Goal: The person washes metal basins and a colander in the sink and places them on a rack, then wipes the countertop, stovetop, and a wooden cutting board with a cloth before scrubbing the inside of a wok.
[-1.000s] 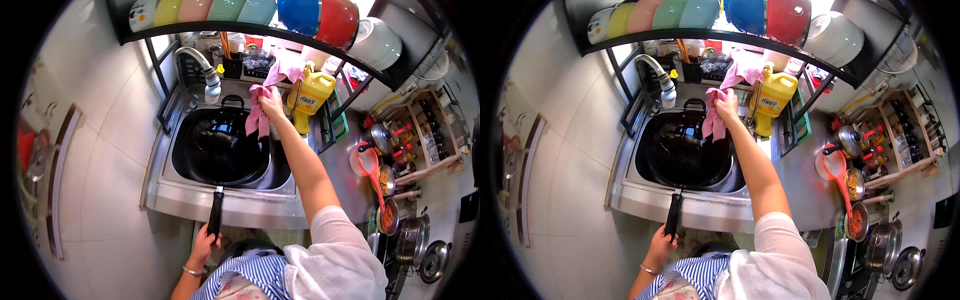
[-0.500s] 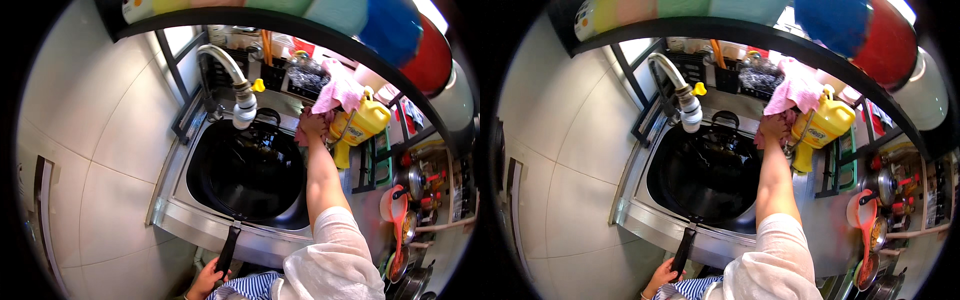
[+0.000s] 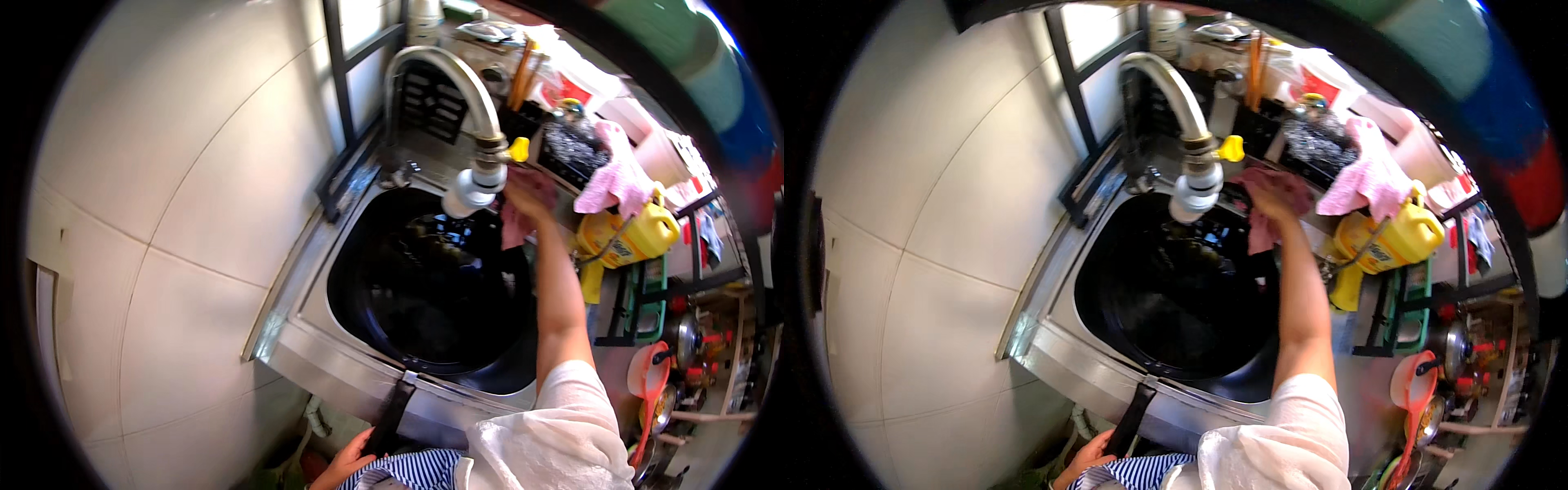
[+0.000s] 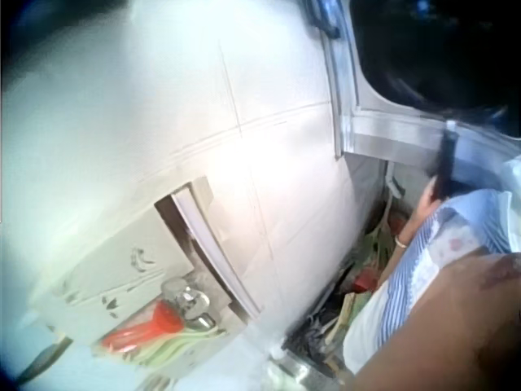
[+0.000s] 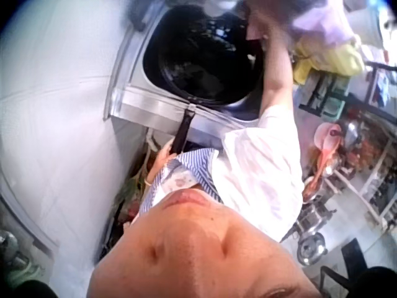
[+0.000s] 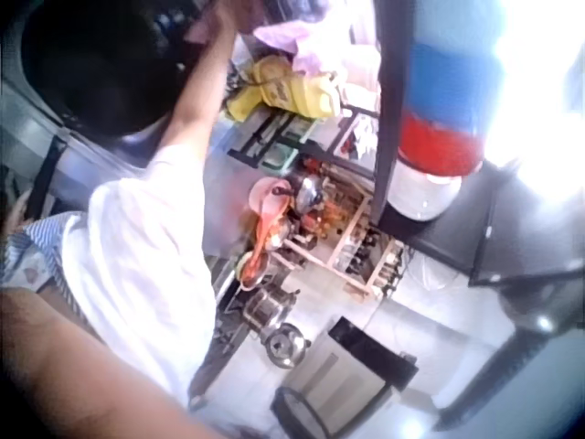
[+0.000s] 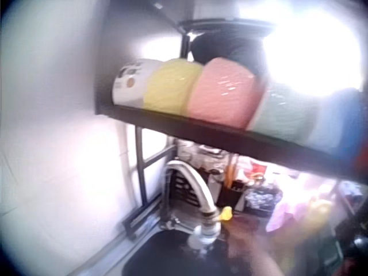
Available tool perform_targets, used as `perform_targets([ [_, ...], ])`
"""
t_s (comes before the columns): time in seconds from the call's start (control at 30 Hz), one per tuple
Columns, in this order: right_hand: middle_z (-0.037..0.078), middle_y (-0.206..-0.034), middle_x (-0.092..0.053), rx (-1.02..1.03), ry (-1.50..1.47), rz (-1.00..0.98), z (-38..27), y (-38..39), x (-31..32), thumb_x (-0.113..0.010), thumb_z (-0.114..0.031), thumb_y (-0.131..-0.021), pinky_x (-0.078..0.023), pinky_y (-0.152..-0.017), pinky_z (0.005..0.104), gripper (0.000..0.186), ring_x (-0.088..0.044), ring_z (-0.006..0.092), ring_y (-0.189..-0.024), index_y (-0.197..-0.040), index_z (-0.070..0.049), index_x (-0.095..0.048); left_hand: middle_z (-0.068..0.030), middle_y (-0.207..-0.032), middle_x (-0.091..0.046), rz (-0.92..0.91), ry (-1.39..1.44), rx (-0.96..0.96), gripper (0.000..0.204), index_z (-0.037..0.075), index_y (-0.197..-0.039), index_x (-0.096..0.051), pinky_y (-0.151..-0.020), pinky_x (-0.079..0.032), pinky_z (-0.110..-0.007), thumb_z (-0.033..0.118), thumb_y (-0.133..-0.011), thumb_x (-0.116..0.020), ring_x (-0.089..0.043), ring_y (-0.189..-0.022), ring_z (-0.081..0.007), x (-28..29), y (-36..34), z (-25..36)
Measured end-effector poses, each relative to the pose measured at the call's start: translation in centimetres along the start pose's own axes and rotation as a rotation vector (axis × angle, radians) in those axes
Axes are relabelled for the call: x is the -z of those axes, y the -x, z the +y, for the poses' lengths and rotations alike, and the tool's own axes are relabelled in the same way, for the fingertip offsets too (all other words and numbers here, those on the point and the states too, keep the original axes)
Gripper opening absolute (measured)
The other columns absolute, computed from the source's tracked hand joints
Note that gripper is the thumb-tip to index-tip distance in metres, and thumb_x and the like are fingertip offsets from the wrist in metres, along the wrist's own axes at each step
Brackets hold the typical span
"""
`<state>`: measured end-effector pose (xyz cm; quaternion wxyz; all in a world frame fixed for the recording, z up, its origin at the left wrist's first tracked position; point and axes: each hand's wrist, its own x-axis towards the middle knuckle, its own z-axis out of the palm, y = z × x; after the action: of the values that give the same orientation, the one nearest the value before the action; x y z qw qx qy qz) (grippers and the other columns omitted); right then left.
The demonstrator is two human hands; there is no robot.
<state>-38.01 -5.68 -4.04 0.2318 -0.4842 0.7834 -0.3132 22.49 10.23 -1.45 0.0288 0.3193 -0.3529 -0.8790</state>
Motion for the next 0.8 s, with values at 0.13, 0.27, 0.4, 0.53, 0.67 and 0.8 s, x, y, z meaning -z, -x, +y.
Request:
perform_targets([
  [0.13, 0.013, -0.124, -0.05, -0.296, 0.337, 0.08, 0.3, 0.9, 0.6, -0.05, -0.038, -0.083, -0.031, -0.1, 0.0354, 0.045, -0.042, 0.0263, -0.12, -0.119, -0.011, -0.053, -0.0134, -0.137, -0.03, 0.02, -0.188, -0.155, 0.062, -0.002, -0.137, -0.019, -0.102, -0.028, -0.032, 0.002, -0.085, -0.052, -0.034, -0.125, -0.0196, 0.9, -0.3, -3.0],
  [0.27, 0.018, -0.112, -0.057, 0.121, 0.071, 0.038, 7.9, -5.7, 1.4, -0.05, -0.008, -0.073, -0.042, -0.088, 0.037, 0.037, -0.054, 0.0341, -0.101, -0.109, -0.004, -0.058, -0.0133, -0.137, -0.031, -0.064, -0.199, -0.202, 0.062, -0.001, -0.137, -0.019, -0.101, -0.029, -0.032, 0.002, -0.085, -0.052, -0.034, -0.124, -0.0196, 1.4, -1.4, -3.0],
  [0.4, 0.019, -0.109, -0.058, -0.106, 0.673, -0.043, 5.0, -10.9, -0.9, -0.053, -0.014, -0.072, -0.044, -0.084, 0.0387, 0.036, -0.054, 0.0343, -0.102, -0.107, -0.006, -0.058, -0.0136, -0.135, -0.033, -0.043, -0.198, -0.187, 0.062, -0.001, -0.137, -0.019, -0.1, -0.03, -0.032, 0.001, -0.085, -0.052, -0.037, -0.122, -0.0198, 0.9, -1.9, -3.1],
  [0.53, 0.019, -0.106, -0.059, -0.129, 0.661, 0.049, -1.0, -10.2, -2.8, -0.052, -0.015, -0.073, -0.045, -0.082, 0.0406, 0.035, -0.056, 0.0346, -0.1, -0.106, -0.006, -0.057, -0.0139, -0.134, -0.035, -0.001, -0.194, -0.171, 0.062, -0.001, -0.137, -0.02, -0.098, -0.032, -0.032, 0.0, -0.084, -0.051, -0.039, -0.12, -0.0201, 0.7, -2.3, -2.8],
  [0.67, 0.019, -0.103, -0.06, -0.041, 0.652, 0.093, -5.5, -9.7, -6.0, -0.051, -0.015, -0.074, -0.046, -0.08, 0.0426, 0.033, -0.057, 0.0349, -0.097, -0.105, -0.006, -0.056, -0.0142, -0.132, -0.037, 0.019, -0.191, -0.141, 0.062, -0.002, -0.137, -0.02, -0.097, -0.033, -0.032, -0.001, -0.083, -0.051, -0.041, -0.117, -0.0204, 0.7, -2.4, -2.5],
  [0.8, 0.019, -0.101, -0.061, 0.069, 0.628, 0.097, -10.8, -11.6, -10.7, -0.051, -0.016, -0.076, -0.046, -0.078, 0.0445, 0.031, -0.058, 0.0351, -0.094, -0.105, -0.007, -0.055, -0.0145, -0.13, -0.039, 0.075, -0.172, -0.101, 0.063, -0.002, -0.137, -0.02, -0.096, -0.035, -0.032, -0.002, -0.082, -0.05, -0.044, -0.115, -0.0206, 0.1, -1.8, -2.5],
])
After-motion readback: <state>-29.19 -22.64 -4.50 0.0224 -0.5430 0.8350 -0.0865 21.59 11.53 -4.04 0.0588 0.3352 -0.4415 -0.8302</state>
